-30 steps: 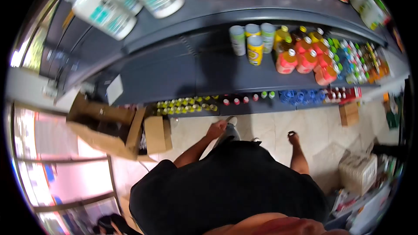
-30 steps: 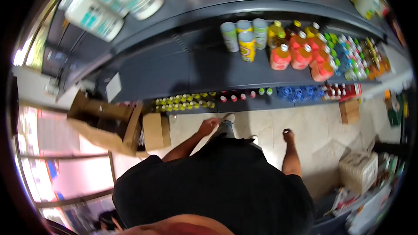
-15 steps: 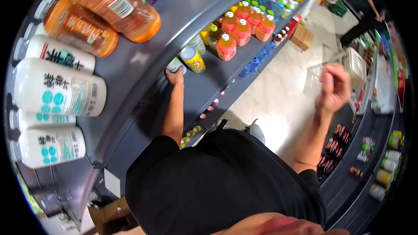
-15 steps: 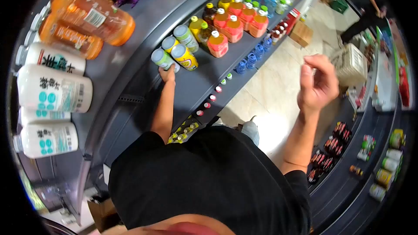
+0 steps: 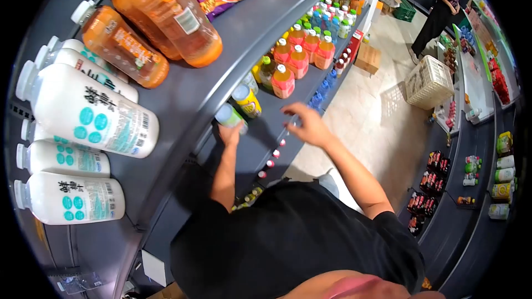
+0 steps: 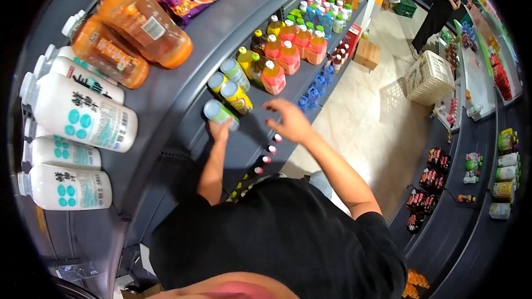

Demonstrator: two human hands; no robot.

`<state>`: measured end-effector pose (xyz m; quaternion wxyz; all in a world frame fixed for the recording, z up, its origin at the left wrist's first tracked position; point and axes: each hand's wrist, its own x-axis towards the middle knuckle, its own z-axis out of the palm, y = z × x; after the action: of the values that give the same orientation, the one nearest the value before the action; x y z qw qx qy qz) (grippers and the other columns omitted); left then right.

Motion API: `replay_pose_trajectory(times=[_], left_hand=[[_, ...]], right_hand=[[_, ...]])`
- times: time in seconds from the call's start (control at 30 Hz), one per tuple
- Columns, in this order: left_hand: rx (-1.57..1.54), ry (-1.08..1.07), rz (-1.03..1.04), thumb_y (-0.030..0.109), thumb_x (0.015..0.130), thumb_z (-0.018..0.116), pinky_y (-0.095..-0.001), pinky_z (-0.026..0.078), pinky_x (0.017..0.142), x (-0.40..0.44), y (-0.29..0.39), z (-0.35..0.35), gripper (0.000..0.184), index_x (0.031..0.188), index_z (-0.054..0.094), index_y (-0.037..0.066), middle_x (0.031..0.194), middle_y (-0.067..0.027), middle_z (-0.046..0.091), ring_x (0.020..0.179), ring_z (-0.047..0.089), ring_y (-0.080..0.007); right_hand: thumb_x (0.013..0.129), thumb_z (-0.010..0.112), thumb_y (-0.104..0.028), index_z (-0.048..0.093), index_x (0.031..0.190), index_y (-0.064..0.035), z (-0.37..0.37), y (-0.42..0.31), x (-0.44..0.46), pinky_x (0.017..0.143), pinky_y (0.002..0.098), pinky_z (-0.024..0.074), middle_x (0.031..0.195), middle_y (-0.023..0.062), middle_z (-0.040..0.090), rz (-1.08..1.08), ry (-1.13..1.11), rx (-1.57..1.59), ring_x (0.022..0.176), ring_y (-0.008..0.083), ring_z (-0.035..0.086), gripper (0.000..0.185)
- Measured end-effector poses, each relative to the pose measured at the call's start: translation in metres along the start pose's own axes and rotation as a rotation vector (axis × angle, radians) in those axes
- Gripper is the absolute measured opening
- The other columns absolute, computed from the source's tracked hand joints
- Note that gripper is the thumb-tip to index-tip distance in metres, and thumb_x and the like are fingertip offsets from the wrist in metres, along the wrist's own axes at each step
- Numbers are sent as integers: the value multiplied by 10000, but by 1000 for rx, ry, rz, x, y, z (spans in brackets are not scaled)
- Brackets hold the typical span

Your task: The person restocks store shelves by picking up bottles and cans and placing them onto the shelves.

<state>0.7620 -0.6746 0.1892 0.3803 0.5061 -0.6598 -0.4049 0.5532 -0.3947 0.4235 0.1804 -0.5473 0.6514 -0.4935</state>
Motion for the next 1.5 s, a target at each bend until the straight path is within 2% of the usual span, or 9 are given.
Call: replay_pose_trajectory(times=[0.17, 0.27, 0.33, 0.7, 0.87, 0.93, 1.07, 1.2, 1.5], left_hand=[[-500, -350, -7, 12, 650, 880, -380, 505, 1019, -93, 9, -13, 741, 1331, 591, 20, 1240, -75, 674, 1142, 642, -209], [-400, -367, 92, -25, 723, 794, -414, 501, 1064, -139, 4, -15, 754, 1421, 513, 20, 1351, -94, 622, 1241, 608, -260], [-703, -367, -96, -8, 725, 831, -423, 479, 1094, -158, -40, -10, 803, 1448, 482, 24, 1398, -105, 590, 1272, 592, -261], [-415, -625, 123, 48, 803, 851, -375, 488, 1054, -170, -15, -7, 649, 1376, 546, 48, 1315, -70, 629, 1213, 612, -193], [-261, -620, 365, 47, 678, 920, -358, 529, 929, -207, 33, 48, 709, 1284, 553, 24, 1151, -66, 661, 1045, 640, -195], [-388, -827, 114, 12, 669, 912, -345, 544, 891, -229, 29, 79, 663, 1248, 589, 17, 1096, -58, 685, 979, 661, -191], [-196, -1077, 354, 99, 646, 943, -363, 558, 863, -260, 48, 149, 677, 1229, 611, 5, 1098, -80, 721, 964, 680, -189], [131, -1356, 570, 365, 592, 974, -463, 558, 898, -312, 143, 197, 882, 1327, 570, 91, 1157, -195, 719, 1097, 691, -398], [239, -2037, 839, 341, 639, 911, -454, 519, 997, -475, 238, 330, 849, 1393, 584, 129, 1275, -195, 689, 1212, 641, -387]], right_hand=[[761, 798, -202, 593, 1331, -69, 96, 36, 27, 1054, 471, 466, 1261, 169, 642, -243, -264, -70, 1232, 402, 558, 620], [656, 866, -271, 554, 1394, -142, 144, 47, 19, 1032, 487, 476, 1231, 165, 643, -296, -265, -150, 1212, 440, 561, 812], [654, 863, -329, 536, 1418, -220, 163, 53, 13, 1015, 495, 505, 1311, 195, 602, -98, -604, -81, 1170, 453, 602, 839], [594, 872, -282, 564, 1352, -116, 127, 58, -51, 969, 447, 540, 1233, 145, 651, -66, -209, -118, 1141, 379, 645, 834], [600, 866, -357, 570, 1363, -105, 71, 85, -101, 922, 470, 560, 1251, 157, 666, 100, -147, -178, 1116, 369, 668, 857], [602, 864, -395, 572, 1372, -105, 39, 92, -123, 920, 474, 560, 1254, 166, 675, 204, -123, -236, 1101, 376, 676, 873], [611, 875, -432, 593, 1357, -82, -17, 128, -194, 949, 471, 548, 1280, 192, 675, 293, 131, -197, 1115, 392, 675, 871], [640, 879, -419, 600, 1308, -26, -61, 133, -292, 969, 447, 540, 1197, 213, 688, 439, 461, -194, 1114, 375, 675, 823], [640, 950, -348, 634, 1296, -50, -129, 80, -465, 974, 403, 546, 1196, 171, 712, 750, 1129, -206, 1121, 309, 699, 787]])
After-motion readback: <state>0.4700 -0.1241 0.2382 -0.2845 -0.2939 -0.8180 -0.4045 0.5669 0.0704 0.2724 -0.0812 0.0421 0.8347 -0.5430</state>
